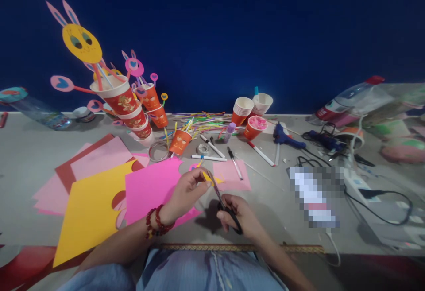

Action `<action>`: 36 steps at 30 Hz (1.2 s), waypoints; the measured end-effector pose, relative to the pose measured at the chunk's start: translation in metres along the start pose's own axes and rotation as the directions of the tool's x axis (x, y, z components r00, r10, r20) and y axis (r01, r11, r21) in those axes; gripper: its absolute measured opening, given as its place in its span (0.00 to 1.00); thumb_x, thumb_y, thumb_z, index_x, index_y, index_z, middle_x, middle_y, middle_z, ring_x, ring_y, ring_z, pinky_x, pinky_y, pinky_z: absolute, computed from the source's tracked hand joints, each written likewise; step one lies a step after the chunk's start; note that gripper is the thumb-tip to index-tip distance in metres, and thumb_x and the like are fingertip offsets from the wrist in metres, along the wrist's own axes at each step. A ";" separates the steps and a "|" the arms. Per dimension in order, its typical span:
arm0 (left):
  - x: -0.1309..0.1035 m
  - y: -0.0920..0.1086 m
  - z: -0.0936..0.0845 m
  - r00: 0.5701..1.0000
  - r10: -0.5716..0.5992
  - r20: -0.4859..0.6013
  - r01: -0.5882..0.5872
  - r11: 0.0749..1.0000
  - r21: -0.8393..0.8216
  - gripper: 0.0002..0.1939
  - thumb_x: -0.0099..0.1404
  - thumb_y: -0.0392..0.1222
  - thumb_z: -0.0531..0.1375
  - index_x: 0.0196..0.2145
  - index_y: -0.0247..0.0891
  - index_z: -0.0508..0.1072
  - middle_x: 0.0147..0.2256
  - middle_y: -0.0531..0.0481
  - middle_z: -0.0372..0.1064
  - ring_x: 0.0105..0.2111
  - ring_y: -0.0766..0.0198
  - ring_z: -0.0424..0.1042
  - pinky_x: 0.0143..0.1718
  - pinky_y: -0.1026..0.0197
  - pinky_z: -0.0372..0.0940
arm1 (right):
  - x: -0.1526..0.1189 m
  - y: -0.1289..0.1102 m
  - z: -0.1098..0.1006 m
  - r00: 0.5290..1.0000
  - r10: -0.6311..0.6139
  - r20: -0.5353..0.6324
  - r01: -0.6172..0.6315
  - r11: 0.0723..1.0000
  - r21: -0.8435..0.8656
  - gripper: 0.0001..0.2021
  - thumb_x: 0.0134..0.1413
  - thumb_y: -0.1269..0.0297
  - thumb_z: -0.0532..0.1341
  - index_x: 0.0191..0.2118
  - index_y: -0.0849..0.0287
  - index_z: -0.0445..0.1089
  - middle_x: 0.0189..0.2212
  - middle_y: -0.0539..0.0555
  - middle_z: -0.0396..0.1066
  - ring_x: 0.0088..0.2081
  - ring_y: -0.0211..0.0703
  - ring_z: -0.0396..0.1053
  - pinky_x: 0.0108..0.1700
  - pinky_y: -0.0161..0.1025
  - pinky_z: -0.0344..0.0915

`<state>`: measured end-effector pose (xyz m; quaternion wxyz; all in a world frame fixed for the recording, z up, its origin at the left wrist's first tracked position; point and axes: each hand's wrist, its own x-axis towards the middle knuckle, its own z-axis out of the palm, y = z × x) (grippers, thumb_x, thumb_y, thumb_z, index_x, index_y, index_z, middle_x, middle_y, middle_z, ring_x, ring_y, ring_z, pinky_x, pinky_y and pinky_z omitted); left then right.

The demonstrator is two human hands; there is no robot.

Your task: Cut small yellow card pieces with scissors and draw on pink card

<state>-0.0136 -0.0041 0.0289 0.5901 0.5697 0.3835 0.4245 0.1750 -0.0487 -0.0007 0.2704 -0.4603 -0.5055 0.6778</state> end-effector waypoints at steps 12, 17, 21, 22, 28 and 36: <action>0.000 0.004 0.001 1.000 -0.006 -0.002 0.006 1.000 -0.002 0.04 0.66 0.38 0.58 0.33 0.37 0.70 0.34 0.49 0.69 0.36 0.62 0.67 0.39 0.61 0.62 | 0.001 0.002 -0.001 1.000 0.018 0.004 -0.018 1.000 0.006 0.30 0.42 0.35 0.66 0.23 0.53 0.50 0.14 0.41 0.55 0.15 0.34 0.59 0.20 0.32 0.51; 0.000 0.004 0.001 1.000 -0.012 -0.009 0.012 1.000 0.005 0.03 0.65 0.38 0.58 0.33 0.37 0.70 0.34 0.49 0.69 0.35 0.62 0.67 0.39 0.61 0.61 | 0.002 0.002 -0.001 1.000 0.026 -0.008 -0.026 1.000 0.000 0.30 0.41 0.36 0.66 0.24 0.53 0.50 0.15 0.40 0.55 0.16 0.33 0.57 0.20 0.32 0.52; 0.000 0.006 0.001 1.000 -0.021 -0.013 0.021 1.000 0.014 0.04 0.65 0.39 0.58 0.32 0.37 0.70 0.34 0.49 0.69 0.35 0.62 0.67 0.39 0.61 0.62 | 0.003 0.003 -0.001 0.999 0.026 -0.024 -0.026 1.000 -0.016 0.30 0.40 0.35 0.66 0.23 0.53 0.50 0.15 0.40 0.54 0.15 0.32 0.56 0.19 0.31 0.50; 0.000 0.006 0.001 1.000 -0.021 -0.014 0.021 1.000 0.014 0.04 0.65 0.39 0.58 0.32 0.37 0.70 0.34 0.49 0.69 0.35 0.62 0.67 0.39 0.61 0.62 | 0.003 0.003 -0.002 0.999 0.027 -0.029 -0.027 0.999 -0.020 0.30 0.40 0.35 0.66 0.23 0.53 0.50 0.14 0.40 0.54 0.15 0.32 0.56 0.19 0.31 0.50; 0.000 0.005 0.000 1.000 -0.025 -0.011 0.025 1.000 0.018 0.04 0.65 0.40 0.59 0.33 0.37 0.71 0.35 0.49 0.70 0.36 0.62 0.67 0.39 0.61 0.62 | 0.002 0.002 -0.003 0.998 0.038 -0.044 -0.040 0.997 -0.062 0.30 0.40 0.36 0.67 0.23 0.53 0.51 0.13 0.41 0.56 0.14 0.33 0.57 0.19 0.31 0.50; -0.001 0.004 0.000 0.999 -0.029 -0.017 0.029 0.999 0.016 0.06 0.65 0.41 0.59 0.34 0.37 0.71 0.35 0.48 0.70 0.36 0.61 0.67 0.40 0.61 0.61 | 0.004 0.003 -0.002 0.998 0.031 -0.054 -0.034 0.997 -0.063 0.30 0.39 0.34 0.67 0.22 0.53 0.51 0.13 0.41 0.55 0.14 0.32 0.57 0.18 0.30 0.49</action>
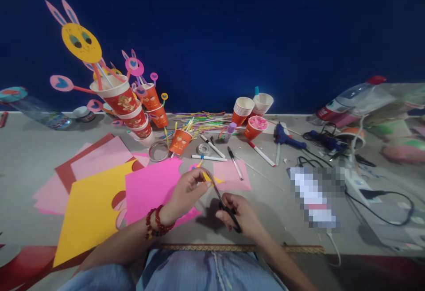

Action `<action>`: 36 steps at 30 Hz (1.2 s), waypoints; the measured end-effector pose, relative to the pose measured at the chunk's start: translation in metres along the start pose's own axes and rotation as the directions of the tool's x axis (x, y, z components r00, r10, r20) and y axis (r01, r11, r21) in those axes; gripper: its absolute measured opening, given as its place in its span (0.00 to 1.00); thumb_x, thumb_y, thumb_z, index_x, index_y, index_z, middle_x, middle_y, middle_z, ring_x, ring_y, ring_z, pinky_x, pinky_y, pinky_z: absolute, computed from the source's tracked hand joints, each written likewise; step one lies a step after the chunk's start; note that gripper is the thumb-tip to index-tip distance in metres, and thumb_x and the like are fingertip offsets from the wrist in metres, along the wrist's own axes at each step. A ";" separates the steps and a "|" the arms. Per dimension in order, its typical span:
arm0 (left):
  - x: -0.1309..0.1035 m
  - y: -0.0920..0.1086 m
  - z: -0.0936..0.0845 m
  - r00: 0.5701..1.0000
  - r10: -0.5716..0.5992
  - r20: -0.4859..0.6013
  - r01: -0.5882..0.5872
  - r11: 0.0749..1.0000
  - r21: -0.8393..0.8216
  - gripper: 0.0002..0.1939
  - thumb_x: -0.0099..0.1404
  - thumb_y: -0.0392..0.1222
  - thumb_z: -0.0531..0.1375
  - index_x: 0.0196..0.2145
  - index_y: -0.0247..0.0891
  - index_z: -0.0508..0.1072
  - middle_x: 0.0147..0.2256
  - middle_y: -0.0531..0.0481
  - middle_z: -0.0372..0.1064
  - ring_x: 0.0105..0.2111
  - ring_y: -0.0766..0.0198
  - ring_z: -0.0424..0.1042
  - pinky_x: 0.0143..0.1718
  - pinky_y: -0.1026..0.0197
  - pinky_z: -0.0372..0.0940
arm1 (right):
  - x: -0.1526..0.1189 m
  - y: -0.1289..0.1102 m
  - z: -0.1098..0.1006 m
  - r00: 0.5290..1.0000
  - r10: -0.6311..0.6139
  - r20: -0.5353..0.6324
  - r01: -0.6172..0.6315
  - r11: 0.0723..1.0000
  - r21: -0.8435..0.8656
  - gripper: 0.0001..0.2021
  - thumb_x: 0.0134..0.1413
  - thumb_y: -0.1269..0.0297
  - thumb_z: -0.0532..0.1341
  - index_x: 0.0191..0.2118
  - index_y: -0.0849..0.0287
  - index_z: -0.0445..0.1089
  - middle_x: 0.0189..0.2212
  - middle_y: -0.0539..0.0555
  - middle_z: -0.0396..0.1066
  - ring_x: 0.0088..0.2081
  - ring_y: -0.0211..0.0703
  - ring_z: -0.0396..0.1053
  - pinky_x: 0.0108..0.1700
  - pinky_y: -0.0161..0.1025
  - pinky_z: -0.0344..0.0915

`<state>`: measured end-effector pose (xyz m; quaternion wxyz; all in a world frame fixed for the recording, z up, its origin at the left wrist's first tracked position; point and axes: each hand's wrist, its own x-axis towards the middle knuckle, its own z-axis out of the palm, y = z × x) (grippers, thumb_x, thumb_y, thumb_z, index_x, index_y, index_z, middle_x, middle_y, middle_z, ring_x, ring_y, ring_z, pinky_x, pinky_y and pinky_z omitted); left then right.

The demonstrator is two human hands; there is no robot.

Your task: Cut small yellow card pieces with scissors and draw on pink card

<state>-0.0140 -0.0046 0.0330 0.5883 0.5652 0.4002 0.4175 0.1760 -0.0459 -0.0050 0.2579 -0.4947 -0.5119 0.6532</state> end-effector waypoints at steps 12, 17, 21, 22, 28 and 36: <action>0.003 -0.002 0.001 1.000 -0.004 -0.026 0.004 1.000 0.001 0.06 0.63 0.42 0.60 0.32 0.37 0.71 0.34 0.49 0.69 0.33 0.63 0.66 0.36 0.62 0.61 | -0.007 -0.002 -0.031 0.973 -0.128 -0.194 0.108 0.988 -0.110 0.26 0.42 0.38 0.67 0.26 0.54 0.57 0.19 0.46 0.64 0.23 0.41 0.67 0.26 0.35 0.60; 0.005 -0.008 0.003 0.999 -0.050 -0.019 0.049 0.997 -0.058 0.08 0.61 0.44 0.62 0.31 0.37 0.71 0.31 0.50 0.69 0.32 0.64 0.66 0.34 0.63 0.60 | -0.023 -0.003 -0.085 0.792 -0.256 -0.554 -0.171 0.778 -0.604 0.20 0.54 0.41 0.60 0.27 0.54 0.64 0.20 0.50 0.66 0.23 0.44 0.63 0.26 0.37 0.54; 0.008 -0.011 0.004 0.998 -0.062 -0.013 0.061 0.994 -0.091 0.07 0.59 0.42 0.63 0.30 0.36 0.70 0.30 0.51 0.69 0.31 0.64 0.67 0.35 0.63 0.61 | -0.031 -0.001 -0.108 0.745 -0.180 -0.643 -0.496 0.495 -0.713 0.20 0.59 0.44 0.55 0.24 0.53 0.60 0.23 0.53 0.70 0.25 0.47 0.67 0.25 0.38 0.50; 0.008 -0.012 0.004 0.998 -0.063 -0.011 0.062 0.994 -0.094 0.07 0.59 0.42 0.63 0.29 0.36 0.70 0.30 0.51 0.69 0.31 0.64 0.67 0.35 0.63 0.61 | -0.031 0.000 -0.110 0.746 -0.150 -0.649 -0.537 0.441 -0.719 0.20 0.60 0.45 0.54 0.24 0.53 0.60 0.23 0.53 0.70 0.26 0.48 0.68 0.25 0.38 0.49; 0.012 -0.023 0.003 0.996 -0.088 -0.012 0.086 0.992 -0.087 0.07 0.58 0.41 0.63 0.29 0.37 0.68 0.27 0.54 0.67 0.28 0.66 0.68 0.33 0.63 0.63 | -0.027 -0.002 -0.111 0.781 -0.083 -0.619 -0.560 0.347 -0.752 0.16 0.60 0.46 0.56 0.31 0.53 0.64 0.25 0.54 0.73 0.29 0.51 0.74 0.25 0.37 0.48; 0.014 -0.040 0.007 0.987 -0.161 0.020 0.162 0.985 -0.064 0.10 0.55 0.39 0.65 0.30 0.38 0.65 0.24 0.56 0.66 0.25 0.68 0.68 0.29 0.66 0.61 | -0.022 -0.016 -0.125 0.856 -0.062 -0.513 -0.479 0.277 -0.833 0.16 0.52 0.46 0.64 0.33 0.54 0.65 0.29 0.55 0.75 0.36 0.55 0.76 0.26 0.37 0.47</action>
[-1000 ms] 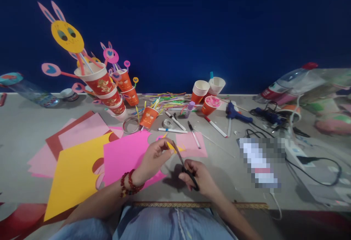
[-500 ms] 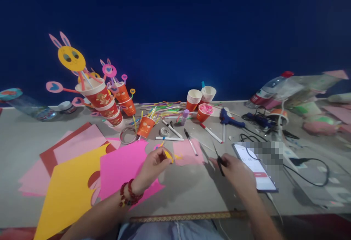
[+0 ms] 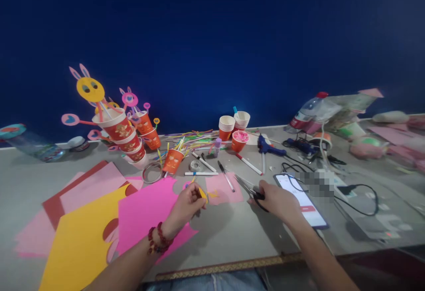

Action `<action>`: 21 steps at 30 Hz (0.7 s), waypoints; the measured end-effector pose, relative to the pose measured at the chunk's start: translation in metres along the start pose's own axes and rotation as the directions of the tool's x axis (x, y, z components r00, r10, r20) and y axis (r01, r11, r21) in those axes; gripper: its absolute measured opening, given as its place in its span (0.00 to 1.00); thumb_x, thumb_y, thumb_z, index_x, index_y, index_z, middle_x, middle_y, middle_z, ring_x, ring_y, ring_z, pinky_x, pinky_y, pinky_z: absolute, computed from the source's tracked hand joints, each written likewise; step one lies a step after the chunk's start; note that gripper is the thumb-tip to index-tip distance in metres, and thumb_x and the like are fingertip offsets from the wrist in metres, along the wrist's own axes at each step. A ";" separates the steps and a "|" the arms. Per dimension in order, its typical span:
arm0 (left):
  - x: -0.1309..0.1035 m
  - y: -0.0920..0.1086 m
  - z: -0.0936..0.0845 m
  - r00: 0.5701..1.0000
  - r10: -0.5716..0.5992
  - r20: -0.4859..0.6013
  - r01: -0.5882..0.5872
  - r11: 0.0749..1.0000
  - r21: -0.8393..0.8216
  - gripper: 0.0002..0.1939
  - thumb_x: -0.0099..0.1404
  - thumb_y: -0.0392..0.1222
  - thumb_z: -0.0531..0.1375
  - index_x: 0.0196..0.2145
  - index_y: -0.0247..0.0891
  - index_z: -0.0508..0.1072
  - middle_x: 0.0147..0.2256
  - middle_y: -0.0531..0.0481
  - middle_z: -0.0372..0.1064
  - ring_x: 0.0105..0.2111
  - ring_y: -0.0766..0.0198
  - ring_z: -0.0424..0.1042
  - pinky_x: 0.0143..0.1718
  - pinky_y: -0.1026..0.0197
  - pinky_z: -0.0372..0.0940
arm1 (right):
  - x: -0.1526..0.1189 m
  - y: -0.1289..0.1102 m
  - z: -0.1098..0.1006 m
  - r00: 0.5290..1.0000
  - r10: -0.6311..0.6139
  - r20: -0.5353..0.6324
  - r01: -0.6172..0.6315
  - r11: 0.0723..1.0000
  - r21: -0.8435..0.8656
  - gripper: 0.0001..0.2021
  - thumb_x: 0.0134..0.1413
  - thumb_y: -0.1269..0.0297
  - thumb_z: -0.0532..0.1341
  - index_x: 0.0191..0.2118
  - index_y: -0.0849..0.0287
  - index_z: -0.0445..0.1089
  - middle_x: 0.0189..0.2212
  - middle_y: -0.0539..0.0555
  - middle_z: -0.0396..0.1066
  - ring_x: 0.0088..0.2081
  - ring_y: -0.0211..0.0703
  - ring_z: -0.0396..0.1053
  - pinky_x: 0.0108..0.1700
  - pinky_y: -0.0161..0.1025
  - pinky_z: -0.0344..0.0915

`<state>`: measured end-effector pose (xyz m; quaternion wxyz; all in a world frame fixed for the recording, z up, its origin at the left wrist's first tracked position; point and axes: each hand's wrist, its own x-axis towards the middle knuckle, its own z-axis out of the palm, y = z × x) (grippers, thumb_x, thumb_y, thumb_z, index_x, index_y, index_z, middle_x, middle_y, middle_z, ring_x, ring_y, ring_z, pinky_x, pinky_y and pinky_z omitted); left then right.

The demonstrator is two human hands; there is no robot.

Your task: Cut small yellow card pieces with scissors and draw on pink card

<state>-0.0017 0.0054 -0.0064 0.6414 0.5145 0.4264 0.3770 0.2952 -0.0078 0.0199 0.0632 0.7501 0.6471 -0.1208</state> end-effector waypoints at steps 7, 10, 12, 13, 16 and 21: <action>-0.002 -0.004 0.004 1.000 0.014 0.025 -0.015 1.000 0.004 0.11 0.56 0.41 0.65 0.33 0.37 0.65 0.26 0.56 0.66 0.25 0.70 0.67 0.28 0.67 0.61 | -0.001 0.004 -0.014 0.987 -0.153 -0.039 0.157 0.981 0.111 0.10 0.48 0.58 0.66 0.31 0.54 0.66 0.27 0.50 0.73 0.30 0.47 0.72 0.27 0.36 0.49; -0.004 -0.007 0.006 1.000 -0.006 0.025 0.005 0.999 0.049 0.11 0.59 0.44 0.63 0.34 0.37 0.66 0.24 0.56 0.66 0.23 0.69 0.66 0.25 0.68 0.59 | -0.010 -0.023 -0.012 0.946 -0.270 -0.179 0.322 0.852 0.413 0.09 0.58 0.56 0.60 0.32 0.55 0.67 0.27 0.49 0.72 0.29 0.43 0.69 0.30 0.36 0.56; -0.005 -0.009 0.007 0.999 -0.014 0.031 0.011 0.996 0.094 0.10 0.60 0.45 0.62 0.33 0.37 0.66 0.24 0.56 0.65 0.23 0.68 0.65 0.23 0.68 0.57 | -0.016 -0.052 -0.005 0.903 -0.369 -0.219 0.418 0.644 0.640 0.11 0.61 0.54 0.58 0.33 0.55 0.67 0.27 0.49 0.71 0.28 0.41 0.68 0.30 0.35 0.59; -0.005 -0.009 0.008 0.999 -0.002 0.034 -0.002 0.992 0.124 0.10 0.61 0.45 0.62 0.33 0.37 0.67 0.24 0.56 0.65 0.23 0.68 0.65 0.23 0.68 0.57 | -0.017 -0.067 -0.001 0.891 -0.399 -0.215 0.423 0.562 0.711 0.11 0.61 0.53 0.59 0.34 0.55 0.67 0.27 0.49 0.71 0.27 0.40 0.67 0.29 0.34 0.60; -0.005 -0.011 0.010 0.995 0.092 0.034 -0.098 0.960 0.262 0.04 0.60 0.39 0.60 0.31 0.36 0.69 0.26 0.55 0.66 0.26 0.68 0.65 0.27 0.67 0.58 | -0.019 -0.102 0.014 0.857 -0.466 -0.219 0.449 0.467 0.762 0.08 0.57 0.57 0.63 0.35 0.56 0.68 0.28 0.48 0.70 0.28 0.39 0.67 0.29 0.33 0.62; -0.006 -0.009 0.013 0.988 0.147 0.040 -0.147 0.853 0.500 0.03 0.60 0.36 0.57 0.30 0.36 0.72 0.25 0.55 0.67 0.25 0.67 0.64 0.27 0.66 0.57 | -0.012 -0.111 0.027 0.856 -0.455 -0.245 0.467 0.477 0.745 0.06 0.56 0.63 0.61 0.31 0.56 0.65 0.25 0.47 0.68 0.27 0.38 0.65 0.29 0.33 0.60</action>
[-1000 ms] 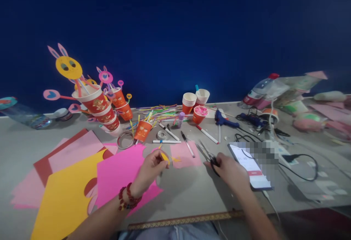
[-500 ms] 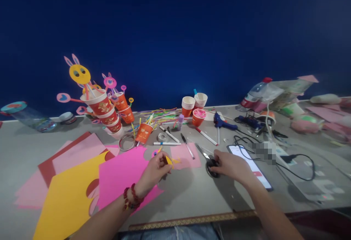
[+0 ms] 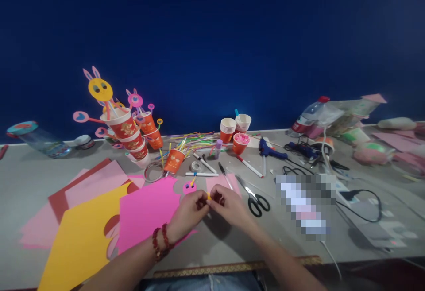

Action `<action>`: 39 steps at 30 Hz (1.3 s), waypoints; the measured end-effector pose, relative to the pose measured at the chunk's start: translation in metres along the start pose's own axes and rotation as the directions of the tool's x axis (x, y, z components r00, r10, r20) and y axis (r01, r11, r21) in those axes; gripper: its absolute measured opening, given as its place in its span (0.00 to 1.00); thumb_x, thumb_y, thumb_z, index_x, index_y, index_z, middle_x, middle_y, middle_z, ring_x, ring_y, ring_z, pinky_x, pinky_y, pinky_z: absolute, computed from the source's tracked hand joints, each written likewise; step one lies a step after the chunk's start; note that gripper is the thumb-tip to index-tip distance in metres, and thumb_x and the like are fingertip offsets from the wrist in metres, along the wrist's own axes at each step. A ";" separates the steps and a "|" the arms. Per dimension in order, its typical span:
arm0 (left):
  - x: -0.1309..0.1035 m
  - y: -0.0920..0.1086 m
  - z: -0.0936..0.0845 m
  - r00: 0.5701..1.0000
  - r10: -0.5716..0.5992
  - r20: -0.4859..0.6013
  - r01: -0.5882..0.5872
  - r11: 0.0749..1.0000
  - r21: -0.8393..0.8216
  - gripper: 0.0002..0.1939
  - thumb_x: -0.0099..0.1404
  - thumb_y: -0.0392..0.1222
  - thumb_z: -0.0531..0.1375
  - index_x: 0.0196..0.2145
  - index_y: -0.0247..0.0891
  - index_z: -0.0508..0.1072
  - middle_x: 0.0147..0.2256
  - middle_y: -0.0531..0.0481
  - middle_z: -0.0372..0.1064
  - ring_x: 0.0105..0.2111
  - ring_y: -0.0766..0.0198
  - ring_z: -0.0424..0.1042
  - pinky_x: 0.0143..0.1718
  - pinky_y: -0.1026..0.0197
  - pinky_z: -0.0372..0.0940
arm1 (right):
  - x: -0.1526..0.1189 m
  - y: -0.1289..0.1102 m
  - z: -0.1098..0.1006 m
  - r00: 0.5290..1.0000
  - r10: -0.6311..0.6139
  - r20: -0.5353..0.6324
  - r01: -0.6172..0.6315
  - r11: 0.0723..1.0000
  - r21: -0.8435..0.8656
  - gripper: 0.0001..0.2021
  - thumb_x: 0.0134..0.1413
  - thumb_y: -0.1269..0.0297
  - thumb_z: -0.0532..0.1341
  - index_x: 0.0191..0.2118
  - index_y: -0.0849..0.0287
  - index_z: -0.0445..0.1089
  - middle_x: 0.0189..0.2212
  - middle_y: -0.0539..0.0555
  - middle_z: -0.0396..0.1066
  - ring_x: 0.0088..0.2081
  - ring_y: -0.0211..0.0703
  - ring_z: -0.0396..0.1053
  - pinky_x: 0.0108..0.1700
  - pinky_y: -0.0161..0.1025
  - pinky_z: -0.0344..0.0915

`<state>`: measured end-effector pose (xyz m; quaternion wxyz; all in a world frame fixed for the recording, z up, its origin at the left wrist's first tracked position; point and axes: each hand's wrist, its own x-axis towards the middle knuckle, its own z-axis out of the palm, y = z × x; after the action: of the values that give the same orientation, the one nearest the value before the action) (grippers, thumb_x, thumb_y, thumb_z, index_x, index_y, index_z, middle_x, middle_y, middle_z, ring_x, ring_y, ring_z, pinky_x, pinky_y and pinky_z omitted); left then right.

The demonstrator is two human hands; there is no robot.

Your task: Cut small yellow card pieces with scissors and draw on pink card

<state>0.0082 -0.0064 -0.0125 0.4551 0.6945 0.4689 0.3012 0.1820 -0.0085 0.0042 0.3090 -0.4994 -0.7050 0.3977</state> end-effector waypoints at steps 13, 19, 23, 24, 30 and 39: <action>0.009 -0.014 -0.005 0.826 0.301 0.476 -0.561 0.517 0.647 0.38 0.68 0.59 0.55 0.68 0.37 0.52 0.67 0.38 0.52 0.67 0.47 0.51 0.66 0.40 0.44 | 0.002 0.034 -0.028 0.993 0.089 -0.083 -0.117 0.894 -0.432 0.05 0.63 0.65 0.55 0.34 0.56 0.65 0.31 0.52 0.74 0.34 0.45 0.71 0.34 0.37 0.58; 0.008 -0.031 -0.042 0.883 0.236 0.405 -0.466 0.345 0.815 0.35 0.68 0.60 0.54 0.64 0.36 0.61 0.64 0.37 0.59 0.65 0.48 0.56 0.66 0.41 0.42 | 0.004 0.034 -0.026 0.987 0.117 -0.109 -0.154 0.879 -0.452 0.05 0.62 0.67 0.57 0.33 0.56 0.66 0.31 0.51 0.76 0.33 0.43 0.72 0.32 0.35 0.56; 0.004 -0.020 -0.046 0.894 0.266 0.360 -0.436 0.334 0.835 0.27 0.72 0.51 0.51 0.63 0.36 0.62 0.63 0.39 0.61 0.65 0.51 0.56 0.67 0.43 0.41 | 0.007 0.033 -0.028 0.987 0.102 -0.121 -0.144 0.897 -0.418 0.06 0.60 0.66 0.58 0.31 0.57 0.67 0.29 0.50 0.75 0.31 0.41 0.70 0.31 0.35 0.55; 0.003 -0.018 -0.042 0.875 0.278 0.397 -0.476 0.343 0.810 0.26 0.73 0.50 0.51 0.64 0.37 0.61 0.64 0.40 0.60 0.65 0.52 0.56 0.67 0.44 0.42 | 0.007 0.032 -0.028 0.989 0.092 -0.112 -0.129 0.910 -0.393 0.06 0.59 0.66 0.58 0.30 0.57 0.68 0.29 0.50 0.75 0.30 0.41 0.70 0.31 0.35 0.56; -0.002 -0.018 -0.024 0.801 0.302 0.517 -0.599 0.426 0.678 0.28 0.70 0.49 0.56 0.63 0.36 0.60 0.63 0.39 0.60 0.64 0.51 0.58 0.65 0.43 0.47 | 0.010 0.027 -0.017 0.986 0.163 0.024 -0.160 0.982 -0.100 0.06 0.58 0.63 0.60 0.30 0.56 0.69 0.24 0.48 0.76 0.21 0.37 0.70 0.24 0.32 0.59; 0.001 -0.011 -0.024 0.818 0.286 0.500 -0.574 0.480 0.663 0.23 0.70 0.44 0.57 0.60 0.36 0.64 0.60 0.40 0.64 0.62 0.50 0.59 0.65 0.42 0.49 | 0.014 0.028 -0.010 0.971 0.234 -0.044 -0.238 0.962 -0.136 0.09 0.58 0.60 0.62 0.27 0.55 0.71 0.15 0.46 0.70 0.18 0.39 0.68 0.25 0.33 0.57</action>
<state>-0.0157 0.0048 -0.0130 0.0774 0.9560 0.2784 0.0504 0.1991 0.0126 -0.0145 0.2331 -0.6056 -0.6624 0.3743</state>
